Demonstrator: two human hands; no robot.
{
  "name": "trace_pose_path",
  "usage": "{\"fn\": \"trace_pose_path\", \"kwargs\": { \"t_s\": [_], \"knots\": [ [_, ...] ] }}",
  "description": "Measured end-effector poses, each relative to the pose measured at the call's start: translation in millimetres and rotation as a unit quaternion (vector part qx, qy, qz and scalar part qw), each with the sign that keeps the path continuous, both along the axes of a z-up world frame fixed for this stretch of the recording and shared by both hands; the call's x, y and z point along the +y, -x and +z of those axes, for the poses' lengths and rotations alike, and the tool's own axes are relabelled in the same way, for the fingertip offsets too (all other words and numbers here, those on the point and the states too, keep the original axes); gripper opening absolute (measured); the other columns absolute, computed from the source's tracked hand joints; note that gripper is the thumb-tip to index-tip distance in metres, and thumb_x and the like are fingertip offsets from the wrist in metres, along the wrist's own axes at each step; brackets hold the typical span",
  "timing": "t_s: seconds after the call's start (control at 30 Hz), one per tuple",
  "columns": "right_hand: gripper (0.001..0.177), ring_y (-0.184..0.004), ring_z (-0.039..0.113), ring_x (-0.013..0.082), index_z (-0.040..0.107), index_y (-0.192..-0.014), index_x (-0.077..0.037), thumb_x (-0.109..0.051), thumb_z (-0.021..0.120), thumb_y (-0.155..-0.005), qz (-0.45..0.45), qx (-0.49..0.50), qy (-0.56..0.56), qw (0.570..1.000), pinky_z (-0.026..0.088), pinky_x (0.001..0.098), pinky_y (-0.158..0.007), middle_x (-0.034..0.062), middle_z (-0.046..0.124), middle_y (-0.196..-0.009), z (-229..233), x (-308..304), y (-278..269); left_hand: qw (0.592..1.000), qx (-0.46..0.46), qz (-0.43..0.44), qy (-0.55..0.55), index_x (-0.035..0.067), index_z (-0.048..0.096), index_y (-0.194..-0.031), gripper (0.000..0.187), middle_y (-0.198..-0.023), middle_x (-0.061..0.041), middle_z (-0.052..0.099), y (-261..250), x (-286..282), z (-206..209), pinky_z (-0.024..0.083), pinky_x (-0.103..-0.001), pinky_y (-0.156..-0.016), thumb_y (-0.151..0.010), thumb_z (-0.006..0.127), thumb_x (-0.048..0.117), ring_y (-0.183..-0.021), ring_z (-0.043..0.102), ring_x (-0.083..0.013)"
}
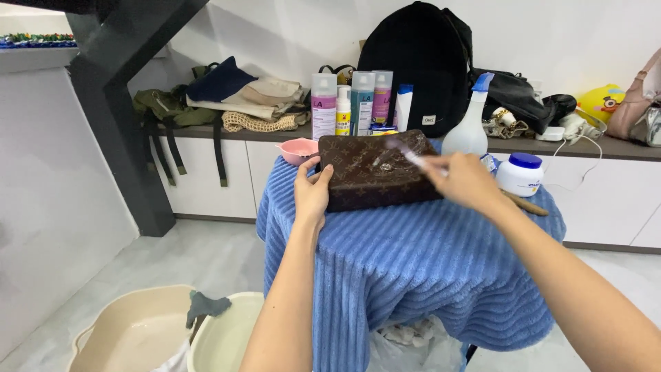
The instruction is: Cleaning a brown leather bag by applying solution and scrubbing with a toothbrush and wiping with a cloth.
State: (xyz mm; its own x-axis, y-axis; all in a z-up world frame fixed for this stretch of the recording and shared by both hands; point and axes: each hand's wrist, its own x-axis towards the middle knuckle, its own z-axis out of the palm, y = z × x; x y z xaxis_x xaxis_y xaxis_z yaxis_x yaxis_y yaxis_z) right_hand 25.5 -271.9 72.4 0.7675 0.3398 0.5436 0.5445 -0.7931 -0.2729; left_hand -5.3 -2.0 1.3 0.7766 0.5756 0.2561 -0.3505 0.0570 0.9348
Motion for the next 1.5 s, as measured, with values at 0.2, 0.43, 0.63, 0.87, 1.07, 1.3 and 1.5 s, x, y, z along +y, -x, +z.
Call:
{"fn": "trace_pose_path", "kwargs": {
  "t_s": [0.2,0.43,0.63,0.87,1.07,1.3,1.5],
  "knots": [
    [0.031,-0.113,0.067,0.0453,0.078,-0.119,-0.031,-0.04,0.067,-0.092,0.024,0.078,-0.012,0.997,0.053,0.0527,-0.099,0.0196,0.077,-0.111,5.7,0.1,-2.3,1.0,0.005,0.005,-0.008,0.013,0.059,-0.14,0.049,-0.113,-0.016,0.073,-3.8,1.4,-1.9,0.058,-0.038,-0.088,-0.094,0.072,0.028,-0.108,0.071,-0.0234],
    [0.035,-0.118,0.067,0.0403,0.079,-0.118,-0.03,-0.039,0.073,-0.084,0.076,0.132,-0.02,0.988,0.052,0.0507,-0.103,0.011,0.078,-0.114,10.8,7.1,35.1,1.0,0.002,0.005,-0.003,0.014,0.06,-0.139,0.05,-0.112,-0.016,0.074,2.6,-2.5,3.6,0.058,-0.036,-0.087,-0.093,0.073,0.027,-0.105,0.071,-0.0224],
    [0.032,-0.107,0.07,0.043,0.078,-0.119,-0.036,-0.047,0.06,-0.095,-0.026,0.019,0.089,0.996,0.054,0.0515,-0.101,0.0153,0.079,-0.105,16.4,-10.9,1.0,1.0,-0.005,0.009,-0.002,0.015,0.06,-0.138,0.049,-0.11,-0.016,0.074,-7.7,2.2,-4.1,0.059,-0.036,-0.084,-0.093,0.073,0.028,-0.103,0.072,-0.0227],
    [0.033,-0.115,0.067,0.0452,0.078,-0.119,-0.033,-0.046,0.065,-0.091,-0.015,0.077,0.061,0.995,0.052,0.0524,-0.103,0.018,0.078,-0.113,23.5,-12.6,9.8,1.0,-0.006,0.013,-0.002,0.017,0.061,-0.137,0.049,-0.108,-0.014,0.075,-11.9,4.3,-8.2,0.059,-0.034,-0.082,-0.092,0.074,0.028,-0.1,0.072,-0.0206],
    [0.036,-0.116,0.068,0.0428,0.078,-0.12,-0.034,-0.043,0.068,-0.086,0.024,0.119,0.058,0.991,0.053,0.0501,-0.103,0.0124,0.08,-0.112,24.9,-6.4,29.3,1.0,-0.002,0.017,-0.005,0.016,0.061,-0.137,0.049,-0.108,-0.014,0.074,-8.1,2.1,-4.4,0.059,-0.034,-0.083,-0.091,0.074,0.027,-0.101,0.071,-0.0204],
    [0.035,-0.114,0.069,0.0445,0.078,-0.119,-0.037,-0.049,0.063,-0.091,-0.038,0.081,0.109,0.99,0.053,0.0505,-0.103,0.0195,0.078,-0.111,31.6,-13.1,33.5,1.0,0.001,0.011,-0.006,0.016,0.061,-0.137,0.047,-0.11,-0.014,0.074,-6.7,2.0,-1.6,0.059,-0.036,-0.086,-0.093,0.073,0.027,-0.105,0.072,-0.0217],
    [0.034,-0.114,0.068,0.0468,0.077,-0.12,-0.041,-0.053,0.061,-0.092,-0.088,0.086,0.101,0.987,0.054,0.0515,-0.1,0.0244,0.077,-0.111,26.7,-22.4,14.7,1.0,0.003,0.011,-0.008,0.016,0.06,-0.138,0.047,-0.111,-0.015,0.074,-3.8,2.8,-4.1,0.059,-0.037,-0.087,-0.094,0.072,0.027,-0.106,0.072,-0.0224]
  ]
}}
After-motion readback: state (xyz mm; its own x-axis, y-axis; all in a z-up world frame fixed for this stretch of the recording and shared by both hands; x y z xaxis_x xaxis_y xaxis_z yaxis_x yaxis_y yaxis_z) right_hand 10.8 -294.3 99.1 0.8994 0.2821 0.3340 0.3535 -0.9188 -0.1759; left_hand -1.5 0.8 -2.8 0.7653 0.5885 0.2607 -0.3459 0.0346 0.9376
